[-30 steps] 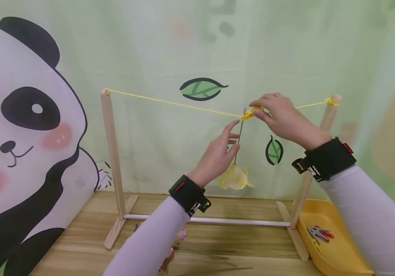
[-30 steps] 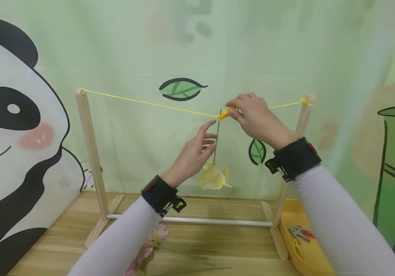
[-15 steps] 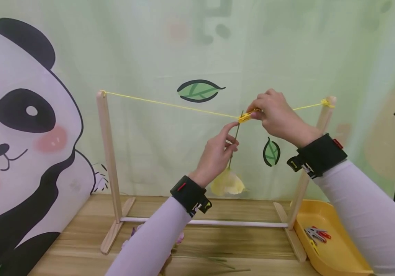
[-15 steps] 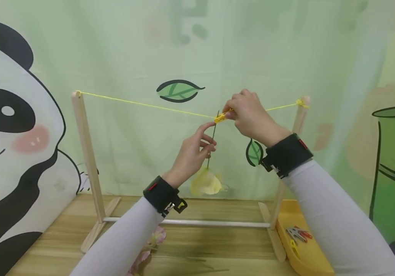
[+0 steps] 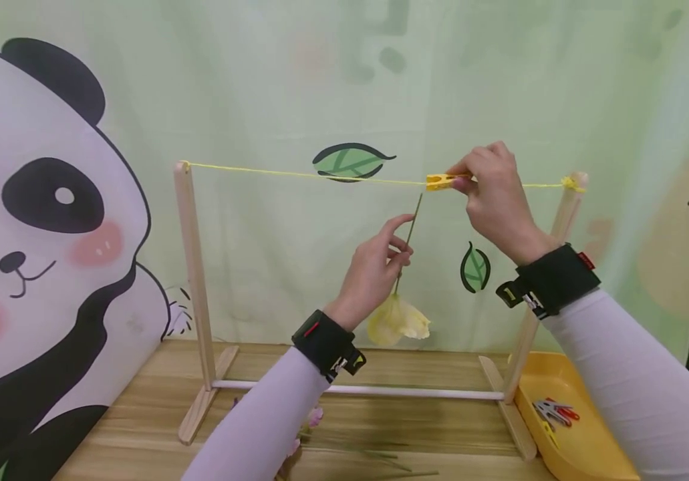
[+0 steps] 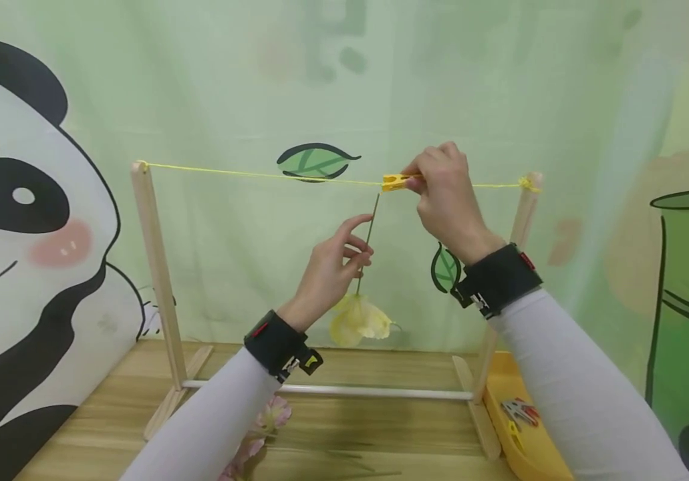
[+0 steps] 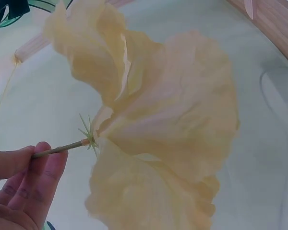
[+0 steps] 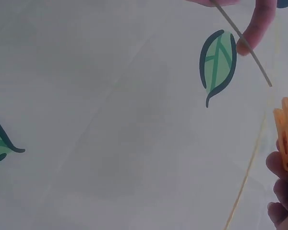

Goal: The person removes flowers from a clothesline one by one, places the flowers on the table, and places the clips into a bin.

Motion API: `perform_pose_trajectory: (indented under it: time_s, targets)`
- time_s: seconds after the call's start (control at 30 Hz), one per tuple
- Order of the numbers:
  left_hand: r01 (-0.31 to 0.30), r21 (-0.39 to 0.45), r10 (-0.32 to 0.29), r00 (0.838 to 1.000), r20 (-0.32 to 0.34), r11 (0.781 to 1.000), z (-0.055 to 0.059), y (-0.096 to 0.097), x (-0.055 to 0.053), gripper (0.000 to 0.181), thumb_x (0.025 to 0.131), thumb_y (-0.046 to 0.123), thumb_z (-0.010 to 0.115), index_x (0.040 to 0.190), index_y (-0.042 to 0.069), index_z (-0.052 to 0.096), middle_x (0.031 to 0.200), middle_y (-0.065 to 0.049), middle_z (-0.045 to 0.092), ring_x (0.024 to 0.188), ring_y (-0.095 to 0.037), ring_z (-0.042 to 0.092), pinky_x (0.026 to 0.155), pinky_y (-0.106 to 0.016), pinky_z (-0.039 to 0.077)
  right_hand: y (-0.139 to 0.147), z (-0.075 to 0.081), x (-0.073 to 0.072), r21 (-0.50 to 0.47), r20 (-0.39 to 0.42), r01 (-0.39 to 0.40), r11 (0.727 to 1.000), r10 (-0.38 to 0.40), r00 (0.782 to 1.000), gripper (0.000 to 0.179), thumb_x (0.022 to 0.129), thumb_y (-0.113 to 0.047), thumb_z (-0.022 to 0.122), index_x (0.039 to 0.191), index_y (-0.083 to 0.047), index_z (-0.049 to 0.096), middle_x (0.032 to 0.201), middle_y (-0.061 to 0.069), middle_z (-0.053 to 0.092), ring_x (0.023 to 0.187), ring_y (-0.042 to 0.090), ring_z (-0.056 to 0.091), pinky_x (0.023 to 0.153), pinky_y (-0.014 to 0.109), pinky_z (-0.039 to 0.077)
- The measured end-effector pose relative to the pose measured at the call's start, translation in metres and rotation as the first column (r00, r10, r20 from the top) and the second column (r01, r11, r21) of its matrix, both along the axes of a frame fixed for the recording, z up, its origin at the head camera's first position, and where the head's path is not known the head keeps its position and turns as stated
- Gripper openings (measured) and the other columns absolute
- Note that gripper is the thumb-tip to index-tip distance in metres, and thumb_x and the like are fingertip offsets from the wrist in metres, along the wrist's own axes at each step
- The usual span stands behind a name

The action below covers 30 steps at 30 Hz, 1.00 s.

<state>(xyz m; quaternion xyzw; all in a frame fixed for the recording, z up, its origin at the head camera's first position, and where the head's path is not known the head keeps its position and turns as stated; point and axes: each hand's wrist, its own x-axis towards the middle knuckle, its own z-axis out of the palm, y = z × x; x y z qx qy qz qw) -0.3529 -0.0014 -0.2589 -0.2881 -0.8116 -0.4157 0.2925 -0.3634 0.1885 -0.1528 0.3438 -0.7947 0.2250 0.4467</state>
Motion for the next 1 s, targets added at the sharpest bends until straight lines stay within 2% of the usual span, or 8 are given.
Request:
perform_pose_trajectory:
  time_s: [0.2,0.37,0.7,0.9,1.0]
  targets:
    - [0.016,0.042,-0.017,1.000,0.023,0.999,-0.004,-0.006,0.005,0.060,0.092,0.003,0.063,0.142,0.027,0.041,0.093,-0.001,0.067,0.077,-0.008,0.065,0.065,-0.022,0.054,-0.001,0.001,0.007,-0.103,-0.079,-0.016,0.995,0.008,0.997,0.006,0.087,0.003,0.064,0.092,0.006,0.066,0.084,0.019,0.061,0.091,0.033,0.041,0.085,0.045,0.032]
    - [0.014,0.065,-0.015,1.000,0.005,0.998,-0.008,-0.013,0.010,0.050,0.092,0.004,0.062,0.138,0.021,0.048,0.093,-0.001,0.067,0.075,-0.007,0.064,0.065,-0.021,0.054,-0.003,0.003,0.018,-0.147,-0.120,-0.055,0.988,0.037,0.992,0.007,0.087,0.003,0.065,0.093,0.006,0.066,0.083,0.019,0.060,0.092,0.032,0.042,0.085,0.044,0.031]
    - [0.010,0.091,-0.005,0.999,-0.049,0.996,-0.018,-0.032,0.018,0.029,0.093,0.012,0.062,0.123,0.015,0.060,0.090,-0.005,0.068,0.075,-0.014,0.066,0.064,-0.022,0.055,-0.005,-0.018,0.027,-0.092,-0.012,-0.163,0.982,0.163,0.987,0.019,0.094,-0.004,0.056,0.111,0.004,0.060,0.096,0.018,0.057,0.097,0.034,0.039,0.085,0.047,0.029]
    - [0.007,0.072,0.000,0.995,-0.099,0.997,-0.026,-0.036,0.020,0.027,0.093,0.010,0.064,0.120,0.014,0.063,0.089,-0.003,0.069,0.074,-0.010,0.064,0.063,-0.023,0.055,-0.001,-0.035,0.032,-0.138,0.029,-0.183,0.973,0.189,0.982,0.022,0.095,-0.004,0.056,0.116,0.003,0.059,0.103,0.017,0.054,0.101,0.032,0.040,0.085,0.047,0.031]
    - [-0.041,0.033,0.045,0.990,-0.134,0.999,-0.033,-0.041,0.023,0.027,0.094,0.012,0.062,0.121,0.016,0.063,0.093,0.000,0.068,0.078,-0.008,0.063,0.065,-0.022,0.054,-0.003,-0.046,0.035,-0.176,0.059,-0.191,0.966,0.204,0.977,0.023,0.095,-0.003,0.056,0.117,0.001,0.060,0.102,0.016,0.053,0.101,0.027,0.041,0.083,0.044,0.032]
